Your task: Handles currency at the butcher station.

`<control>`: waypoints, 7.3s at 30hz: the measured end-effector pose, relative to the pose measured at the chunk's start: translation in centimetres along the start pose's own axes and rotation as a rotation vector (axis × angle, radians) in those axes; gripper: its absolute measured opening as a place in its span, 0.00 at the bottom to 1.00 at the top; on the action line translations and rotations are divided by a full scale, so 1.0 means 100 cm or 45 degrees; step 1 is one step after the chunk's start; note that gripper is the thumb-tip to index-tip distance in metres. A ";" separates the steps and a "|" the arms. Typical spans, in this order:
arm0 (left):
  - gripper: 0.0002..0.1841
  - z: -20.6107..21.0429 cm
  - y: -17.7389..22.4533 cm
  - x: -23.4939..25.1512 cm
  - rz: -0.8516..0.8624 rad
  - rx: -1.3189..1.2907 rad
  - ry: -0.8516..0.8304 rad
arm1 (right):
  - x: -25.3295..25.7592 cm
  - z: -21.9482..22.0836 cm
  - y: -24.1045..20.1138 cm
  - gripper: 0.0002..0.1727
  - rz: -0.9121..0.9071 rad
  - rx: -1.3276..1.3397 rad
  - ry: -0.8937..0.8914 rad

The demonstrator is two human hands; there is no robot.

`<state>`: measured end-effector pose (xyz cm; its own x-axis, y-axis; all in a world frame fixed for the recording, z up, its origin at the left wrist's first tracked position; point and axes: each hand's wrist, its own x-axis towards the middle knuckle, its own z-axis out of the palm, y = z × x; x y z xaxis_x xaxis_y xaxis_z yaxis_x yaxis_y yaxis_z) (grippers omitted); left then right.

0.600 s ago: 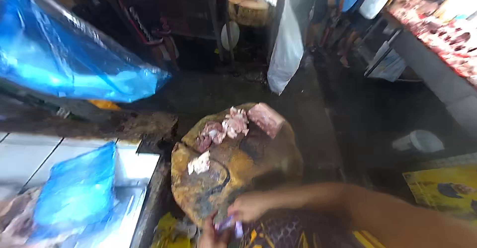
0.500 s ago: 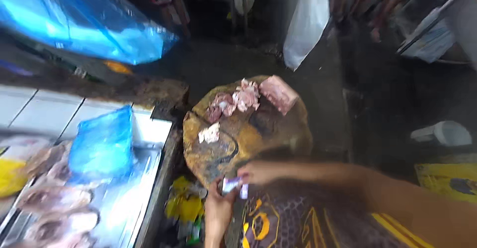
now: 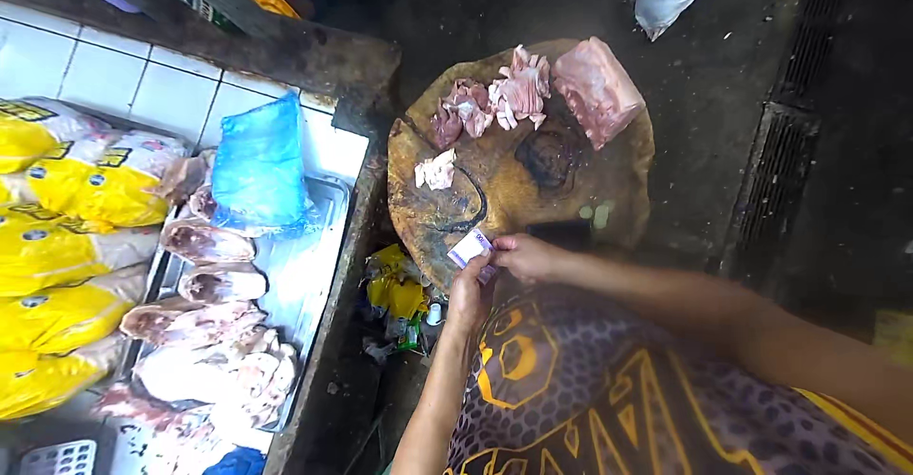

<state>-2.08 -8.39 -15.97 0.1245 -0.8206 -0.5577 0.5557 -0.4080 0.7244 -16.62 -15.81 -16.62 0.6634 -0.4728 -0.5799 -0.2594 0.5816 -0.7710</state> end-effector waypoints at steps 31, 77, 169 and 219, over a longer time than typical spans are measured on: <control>0.22 -0.013 0.005 -0.008 -0.074 -0.101 0.164 | -0.016 -0.026 0.002 0.11 -0.499 -0.599 0.146; 0.23 -0.010 0.000 0.000 -0.096 0.060 0.276 | -0.017 -0.035 0.004 0.13 -0.274 -0.705 0.357; 0.17 -0.017 -0.005 0.012 0.153 0.004 0.427 | -0.040 -0.216 0.030 0.17 -0.140 -1.221 1.207; 0.15 0.018 0.023 -0.005 0.049 -0.019 -0.003 | -0.021 -0.020 0.017 0.35 -1.027 -0.627 0.468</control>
<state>-2.36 -9.66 -13.28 0.1437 -0.8365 -0.5288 0.5628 -0.3704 0.7390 -19.84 -15.14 -17.18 0.5328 -0.8268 0.1805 -0.1454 -0.2995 -0.9429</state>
